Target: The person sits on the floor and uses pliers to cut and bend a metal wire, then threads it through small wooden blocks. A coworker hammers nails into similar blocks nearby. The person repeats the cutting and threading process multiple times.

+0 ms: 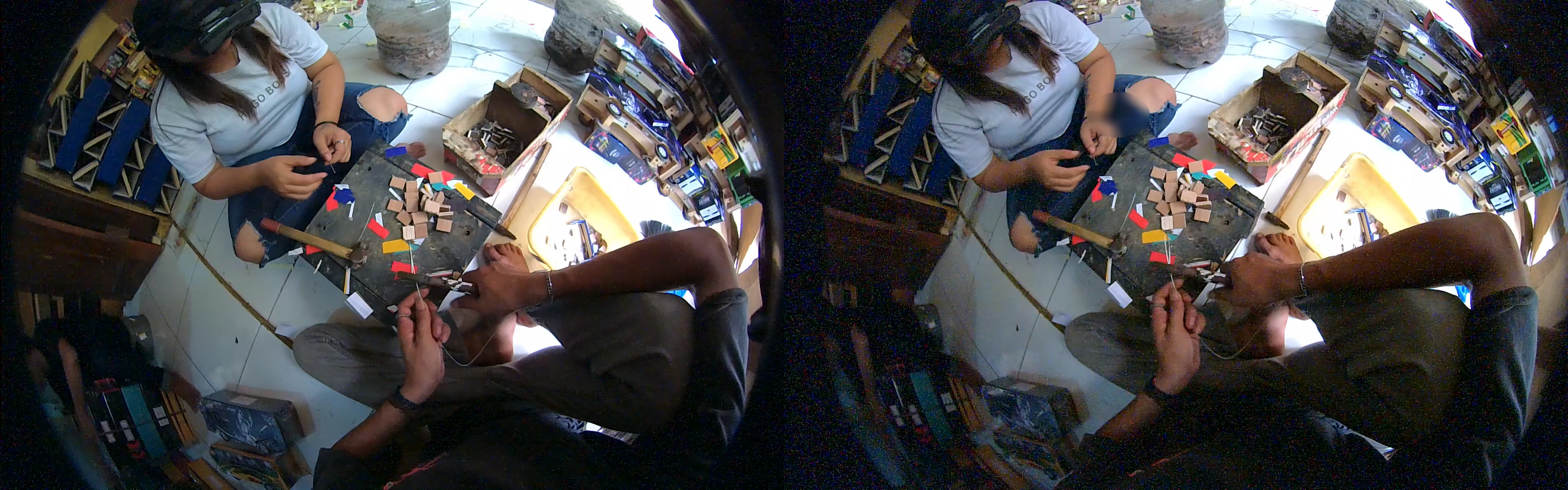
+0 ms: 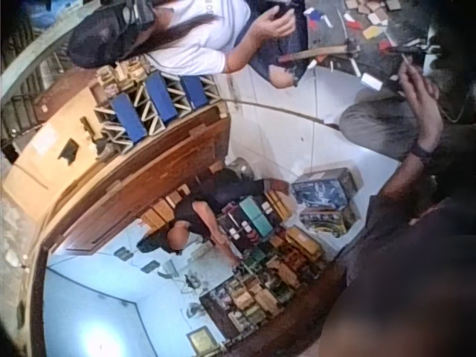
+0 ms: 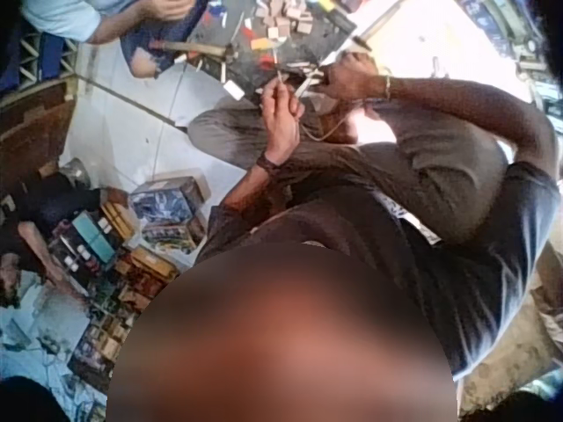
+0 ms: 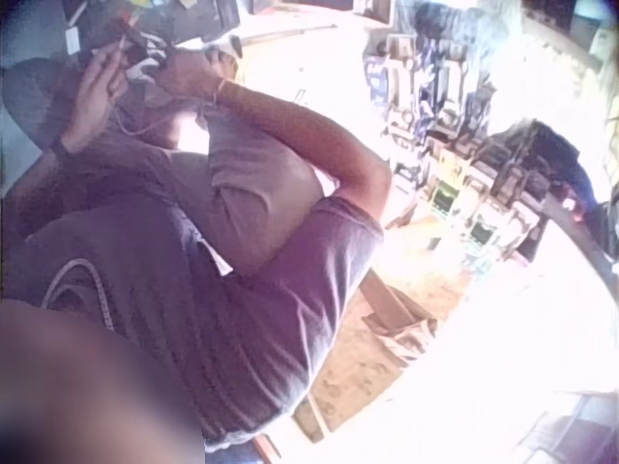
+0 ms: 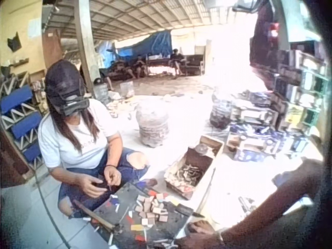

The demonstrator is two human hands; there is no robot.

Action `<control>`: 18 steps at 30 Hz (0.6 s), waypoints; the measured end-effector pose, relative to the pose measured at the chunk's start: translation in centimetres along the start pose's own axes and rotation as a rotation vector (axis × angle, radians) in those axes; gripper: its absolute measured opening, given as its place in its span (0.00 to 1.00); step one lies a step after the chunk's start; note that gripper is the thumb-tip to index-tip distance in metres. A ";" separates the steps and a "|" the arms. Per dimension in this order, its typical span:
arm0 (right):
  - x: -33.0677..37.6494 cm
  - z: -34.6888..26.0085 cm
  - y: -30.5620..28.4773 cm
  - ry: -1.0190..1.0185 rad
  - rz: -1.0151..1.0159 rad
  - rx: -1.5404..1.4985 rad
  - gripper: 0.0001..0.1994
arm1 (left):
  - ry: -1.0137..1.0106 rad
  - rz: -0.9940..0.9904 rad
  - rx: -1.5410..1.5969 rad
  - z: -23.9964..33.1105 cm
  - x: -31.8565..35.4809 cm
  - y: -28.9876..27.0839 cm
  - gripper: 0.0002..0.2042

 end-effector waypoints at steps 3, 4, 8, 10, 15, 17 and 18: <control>-0.1 0.3 -0.5 0.042 0.011 0.047 0.31 | 0.034 0.047 -0.034 0.5 -0.1 0.0 0.12; -0.2 0.3 -0.6 0.051 -0.031 0.030 0.32 | 0.050 0.073 -0.052 0.8 -0.1 -0.1 0.12; 0.2 0.4 -1.1 0.014 -0.254 -0.168 0.35 | 0.113 0.088 -0.231 1.8 0.4 -0.2 0.12; 0.7 0.6 -1.1 0.064 -0.407 -0.221 0.36 | 0.012 0.125 -0.199 1.5 0.6 -0.6 0.12; 2.7 0.0 -1.2 0.134 -0.582 -0.356 0.35 | -0.070 0.099 -0.132 1.1 0.5 -0.1 0.18; 3.2 0.2 -1.8 0.198 -0.596 -0.399 0.35 | -0.038 0.139 -0.212 1.0 0.5 0.0 0.21; 3.5 0.3 -2.0 0.250 -0.667 -0.422 0.36 | -0.042 0.128 -0.199 1.1 0.5 0.1 0.21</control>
Point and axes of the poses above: each hand's wrist, its own x-axis away from the middle knuckle, its own y-axis out of the palm, z = x × y, the point moved 6 cm from there along -x, towards the middle knuckle, and after that the axes turned 2 degrees about z, right-handed, at the moved point
